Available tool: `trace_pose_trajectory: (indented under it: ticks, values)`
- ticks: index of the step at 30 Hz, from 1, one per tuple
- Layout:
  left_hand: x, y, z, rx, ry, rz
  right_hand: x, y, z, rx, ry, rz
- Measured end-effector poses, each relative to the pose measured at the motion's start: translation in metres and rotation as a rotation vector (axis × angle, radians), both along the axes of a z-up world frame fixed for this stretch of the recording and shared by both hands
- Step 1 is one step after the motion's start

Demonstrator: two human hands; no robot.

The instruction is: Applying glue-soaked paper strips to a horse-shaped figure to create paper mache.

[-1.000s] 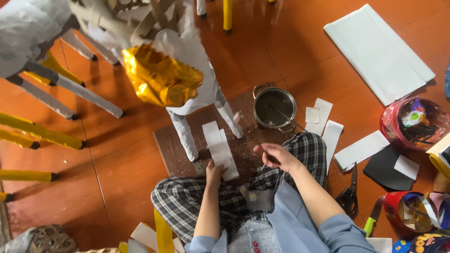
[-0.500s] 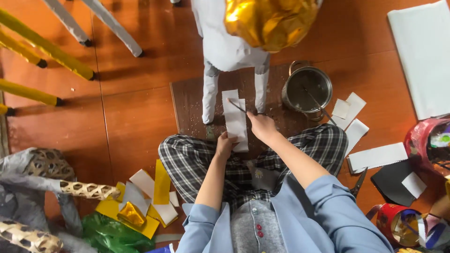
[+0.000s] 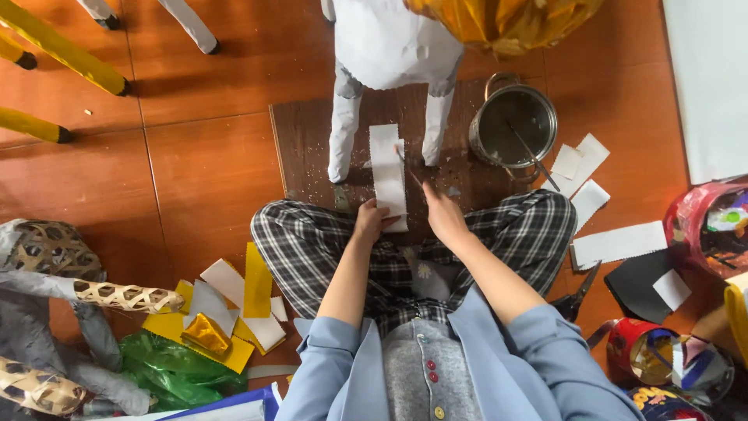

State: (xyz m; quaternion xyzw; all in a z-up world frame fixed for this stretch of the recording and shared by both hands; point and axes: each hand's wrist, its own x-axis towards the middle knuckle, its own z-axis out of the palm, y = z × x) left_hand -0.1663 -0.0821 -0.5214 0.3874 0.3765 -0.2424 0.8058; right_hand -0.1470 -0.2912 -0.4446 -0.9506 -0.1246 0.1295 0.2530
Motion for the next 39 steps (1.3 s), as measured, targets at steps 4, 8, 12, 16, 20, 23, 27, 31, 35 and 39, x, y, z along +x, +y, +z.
trace_pose_trajectory:
  ticks: [4, 8, 12, 16, 20, 23, 27, 31, 35, 39]
  values:
    - [-0.004, 0.003, -0.013, 0.009, -0.1, -0.01, 0.033, 0.05, 0.051, 0.107, 0.695, -0.435]
    - [-0.006, 0.004, -0.018, -0.035, -0.082, -0.046, 0.026, 0.044, 0.01, 0.096, 0.223, -0.216]
    - [-0.005, 0.002, -0.023, -0.054, -0.054, -0.06, -0.02, 0.019, 0.033, 0.03, 0.157, 0.02]
    - [-0.004, 0.003, -0.026, -0.056, -0.049, -0.103, -0.049, 0.008, 0.13, -0.253, 0.266, 0.039]
    - [-0.006, 0.007, -0.035, -0.124, -0.078, -0.035, -0.083, -0.004, 0.15, -0.064, 0.306, -0.039]
    - [-0.008, 0.007, -0.047, -0.132, -0.106, -0.019, -0.098, -0.006, 0.142, 0.084, 0.305, -0.046]
    - [0.001, 0.008, 0.005, -0.173, -0.094, 0.038, -0.102, -0.016, 0.133, 0.083, 0.357, -0.12]
    - [-0.001, 0.007, 0.005, -0.259, -0.095, 0.055, -0.107, -0.008, 0.135, -0.089, 0.49, -0.138]
    - [-0.003, 0.007, -0.01, -0.176, -0.123, 0.005, -0.112, -0.015, 0.107, 0.083, 0.31, -0.039]
    - [0.001, 0.004, -0.001, -0.116, -0.065, -0.031, -0.074, -0.021, 0.115, -0.066, 0.261, -0.185]
